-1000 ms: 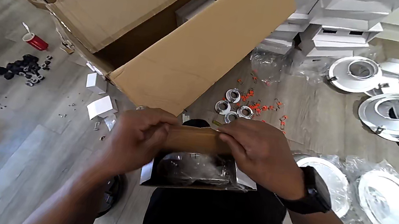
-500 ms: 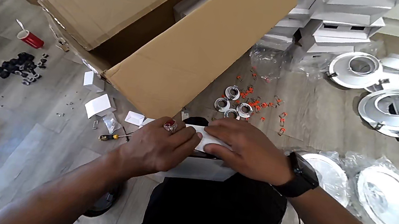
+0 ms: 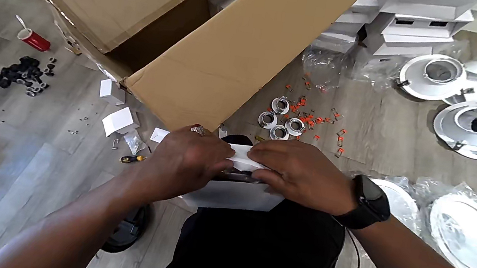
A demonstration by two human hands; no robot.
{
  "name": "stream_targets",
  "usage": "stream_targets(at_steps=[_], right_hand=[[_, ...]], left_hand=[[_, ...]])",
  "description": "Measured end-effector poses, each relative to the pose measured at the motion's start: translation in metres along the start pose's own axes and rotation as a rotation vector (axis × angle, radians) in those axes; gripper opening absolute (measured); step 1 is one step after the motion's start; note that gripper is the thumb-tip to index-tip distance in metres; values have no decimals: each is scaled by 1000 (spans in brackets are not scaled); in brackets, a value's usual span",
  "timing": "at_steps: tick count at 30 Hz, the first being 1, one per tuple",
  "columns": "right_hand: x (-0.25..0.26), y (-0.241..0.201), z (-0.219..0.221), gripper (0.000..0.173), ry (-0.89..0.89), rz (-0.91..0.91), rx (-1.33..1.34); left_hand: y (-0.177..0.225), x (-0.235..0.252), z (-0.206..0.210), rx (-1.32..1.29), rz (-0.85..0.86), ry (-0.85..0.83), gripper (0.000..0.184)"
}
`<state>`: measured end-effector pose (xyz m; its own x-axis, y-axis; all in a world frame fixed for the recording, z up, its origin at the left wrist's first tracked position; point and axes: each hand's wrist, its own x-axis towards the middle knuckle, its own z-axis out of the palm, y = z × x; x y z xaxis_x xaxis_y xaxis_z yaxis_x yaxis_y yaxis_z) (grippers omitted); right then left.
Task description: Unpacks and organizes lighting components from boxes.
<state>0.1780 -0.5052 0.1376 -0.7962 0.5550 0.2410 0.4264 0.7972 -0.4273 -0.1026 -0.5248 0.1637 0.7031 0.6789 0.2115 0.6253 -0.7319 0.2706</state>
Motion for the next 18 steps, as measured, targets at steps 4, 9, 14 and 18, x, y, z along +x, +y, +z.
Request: stream_targets(at_steps=[4,9,14,18], right_hand=[[-10,9,-10,24,148,54,36],[-6,15,-23,18,103,114,393],[0,19,-23,23,46,140,507],[-5,24,-16,29,-7,166,632]], left_hand=[[-7,-1,1,-6,5,95,28],[5,8,-11,14,-19,98,26],[19,16,-7,-29,-75,79,26],[3,15,0,-109,119,111,29]])
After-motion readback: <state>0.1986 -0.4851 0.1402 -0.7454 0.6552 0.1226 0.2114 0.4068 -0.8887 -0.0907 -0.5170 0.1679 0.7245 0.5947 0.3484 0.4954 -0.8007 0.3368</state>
